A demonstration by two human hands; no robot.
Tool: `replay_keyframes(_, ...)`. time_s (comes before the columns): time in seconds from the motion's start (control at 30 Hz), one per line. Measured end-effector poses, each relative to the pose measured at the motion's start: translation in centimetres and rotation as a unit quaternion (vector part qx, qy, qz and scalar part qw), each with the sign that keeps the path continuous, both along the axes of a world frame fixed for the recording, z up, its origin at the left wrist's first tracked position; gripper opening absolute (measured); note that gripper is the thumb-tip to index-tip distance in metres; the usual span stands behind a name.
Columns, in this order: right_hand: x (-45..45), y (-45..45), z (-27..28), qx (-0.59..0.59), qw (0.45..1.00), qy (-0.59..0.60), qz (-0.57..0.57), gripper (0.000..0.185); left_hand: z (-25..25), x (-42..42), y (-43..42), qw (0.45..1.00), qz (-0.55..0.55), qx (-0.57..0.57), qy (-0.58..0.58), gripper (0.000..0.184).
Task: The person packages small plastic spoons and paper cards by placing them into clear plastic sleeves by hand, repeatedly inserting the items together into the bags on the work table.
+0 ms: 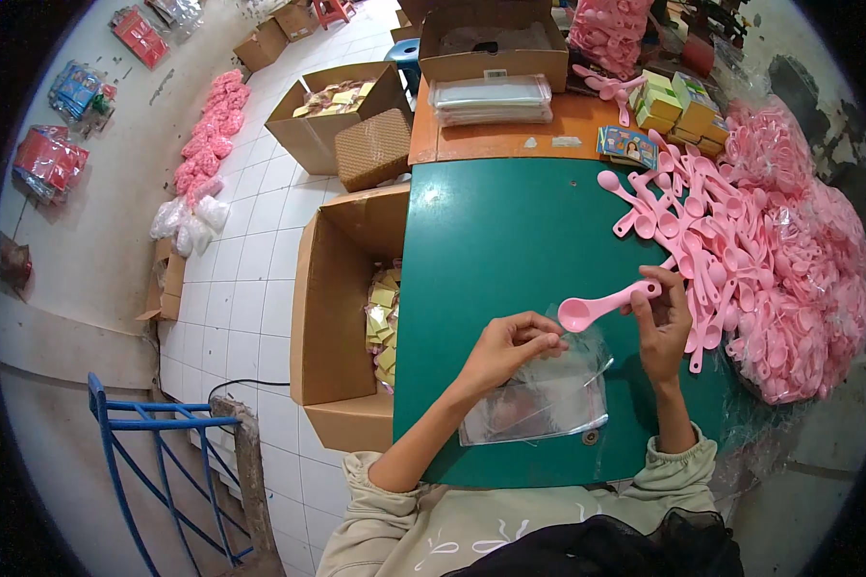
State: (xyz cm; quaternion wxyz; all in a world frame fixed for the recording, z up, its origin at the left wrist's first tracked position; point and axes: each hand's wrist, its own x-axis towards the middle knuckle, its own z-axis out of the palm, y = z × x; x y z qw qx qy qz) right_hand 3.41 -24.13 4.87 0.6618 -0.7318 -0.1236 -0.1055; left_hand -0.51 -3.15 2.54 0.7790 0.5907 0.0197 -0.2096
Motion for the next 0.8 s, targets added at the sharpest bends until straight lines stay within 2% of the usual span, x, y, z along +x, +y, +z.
replay_keyframes(0.1,-0.2,0.2,0.1,-0.001,1.000,-0.005,0.026,0.028,-0.5,0.0,-0.1,1.000,0.006,0.004,-0.017,0.026)
replay_keyframes(0.2,-0.3,0.3,0.1,-0.009,0.999,0.008,0.044,0.027,0.2,0.1,0.2,0.997,-0.011,0.076,-0.004,0.029)
replay_keyframes(0.6,-0.5,0.4,0.5,-0.031,0.995,0.050,0.083,0.029,0.2,0.1,0.1,0.994,-0.010,0.103,-0.026,0.034)
replay_keyframes(0.7,-0.6,0.6,0.5,-0.054,0.988,0.072,0.128,0.033,-0.1,0.0,-0.4,0.998,-0.007,0.031,-0.049,0.032)
replay_keyframes(0.8,-0.5,0.9,0.7,-0.042,0.988,0.068,0.131,0.036,0.8,0.4,-1.7,0.996,0.047,-0.009,-0.081,0.027)
